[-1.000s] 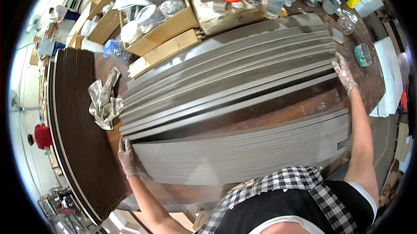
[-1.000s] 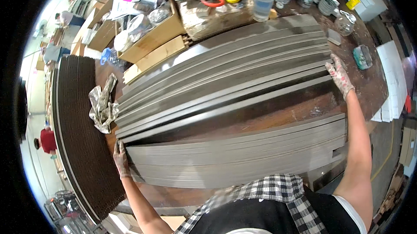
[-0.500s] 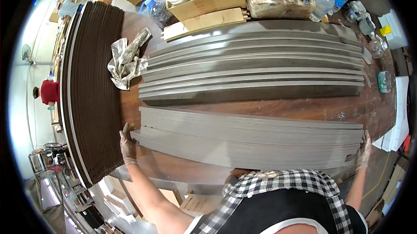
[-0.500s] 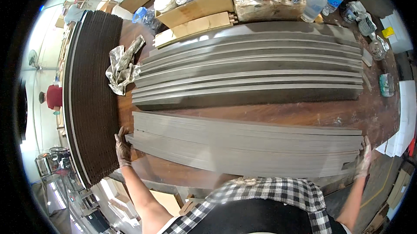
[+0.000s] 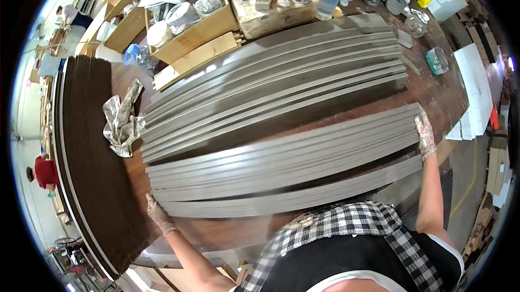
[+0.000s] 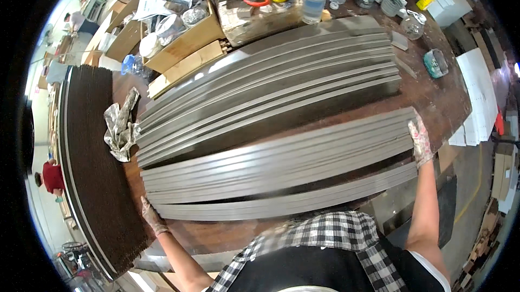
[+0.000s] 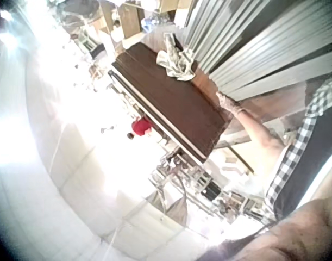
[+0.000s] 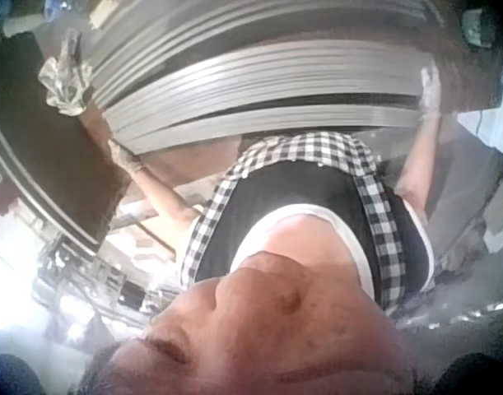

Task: The person wipes the surface of a corrugated panel with a cloth and then uses a sanding block to smooth the ridges. They move the panel to a stack and begin working on another panel from the pile.

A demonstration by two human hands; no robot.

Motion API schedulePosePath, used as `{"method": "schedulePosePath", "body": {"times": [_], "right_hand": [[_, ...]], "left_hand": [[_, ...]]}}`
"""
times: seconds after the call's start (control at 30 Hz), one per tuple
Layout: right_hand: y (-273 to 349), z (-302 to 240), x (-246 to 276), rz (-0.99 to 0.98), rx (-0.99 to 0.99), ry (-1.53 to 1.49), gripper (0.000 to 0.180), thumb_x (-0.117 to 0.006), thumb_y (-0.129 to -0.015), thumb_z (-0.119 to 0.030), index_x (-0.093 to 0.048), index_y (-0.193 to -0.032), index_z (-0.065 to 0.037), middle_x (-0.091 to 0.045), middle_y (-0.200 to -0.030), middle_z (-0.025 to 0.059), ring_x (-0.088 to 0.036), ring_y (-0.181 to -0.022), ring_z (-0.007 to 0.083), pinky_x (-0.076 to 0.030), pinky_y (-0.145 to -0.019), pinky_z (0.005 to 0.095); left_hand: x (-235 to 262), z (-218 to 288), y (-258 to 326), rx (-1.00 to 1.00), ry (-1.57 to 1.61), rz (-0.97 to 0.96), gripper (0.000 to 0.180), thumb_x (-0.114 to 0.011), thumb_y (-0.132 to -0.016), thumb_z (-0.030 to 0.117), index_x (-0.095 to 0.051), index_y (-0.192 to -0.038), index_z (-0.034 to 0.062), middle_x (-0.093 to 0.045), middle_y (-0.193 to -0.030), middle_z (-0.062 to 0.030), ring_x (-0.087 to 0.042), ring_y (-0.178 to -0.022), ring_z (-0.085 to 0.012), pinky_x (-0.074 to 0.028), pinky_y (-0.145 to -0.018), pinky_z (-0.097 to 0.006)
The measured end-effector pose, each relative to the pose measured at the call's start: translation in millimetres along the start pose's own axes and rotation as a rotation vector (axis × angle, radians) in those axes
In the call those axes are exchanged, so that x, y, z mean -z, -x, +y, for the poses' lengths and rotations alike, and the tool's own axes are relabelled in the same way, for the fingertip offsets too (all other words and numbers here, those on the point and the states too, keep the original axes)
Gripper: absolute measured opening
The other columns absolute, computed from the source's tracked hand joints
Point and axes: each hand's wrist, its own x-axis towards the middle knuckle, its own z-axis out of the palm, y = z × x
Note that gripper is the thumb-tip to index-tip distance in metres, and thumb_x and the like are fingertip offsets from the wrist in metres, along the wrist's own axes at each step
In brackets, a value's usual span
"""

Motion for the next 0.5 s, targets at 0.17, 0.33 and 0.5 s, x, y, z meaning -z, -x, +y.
{"method": "schedulePosePath", "body": {"times": [0.17,0.33,0.5], "right_hand": [[-69.7,26.3,-3.9,0.055,-0.030,-0.156,0.051,-0.053,-0.097,-0.033,-0.047,-0.136,-0.001,-0.050,-0.137,0.0113,-0.044,-0.127,0.0216,-0.031,-0.108,0.0323],[-88.0,32.5,14.7,-0.032,0.113,-0.063,0.046,-0.048,-0.099,-0.031,-0.047,-0.137,-0.004,-0.052,-0.135,0.0096,-0.044,-0.127,0.0199,-0.031,-0.108,0.0318],[-13.8,86.1,94.1,0.252,-0.299,-0.279,0.045,-0.054,-0.095,-0.034,-0.055,-0.129,-0.005,-0.060,-0.115,0.0033,-0.055,-0.108,0.0117,-0.047,-0.088,0.0293]], "left_hand": [[-6.3,-17.0,4.4,-0.085,-0.364,0.142,0.049,-0.045,-0.100,0.036,-0.062,-0.113,-0.0092,-0.068,-0.100,-0.0177,-0.060,-0.087,-0.0215,-0.048,-0.077,-0.033],[13.7,-3.9,-24.3,-0.469,-0.942,-0.164,0.042,-0.042,-0.098,0.015,-0.044,-0.136,-0.0036,-0.048,-0.139,-0.0171,-0.053,-0.119,-0.0247,-0.041,-0.099,-0.031],[-10.2,23.5,-9.4,-0.186,-0.092,-0.268,0.041,-0.042,-0.098,0.017,-0.048,-0.134,-0.0017,-0.055,-0.130,-0.0133,-0.052,-0.119,-0.0226,-0.039,-0.101,-0.033]]}}
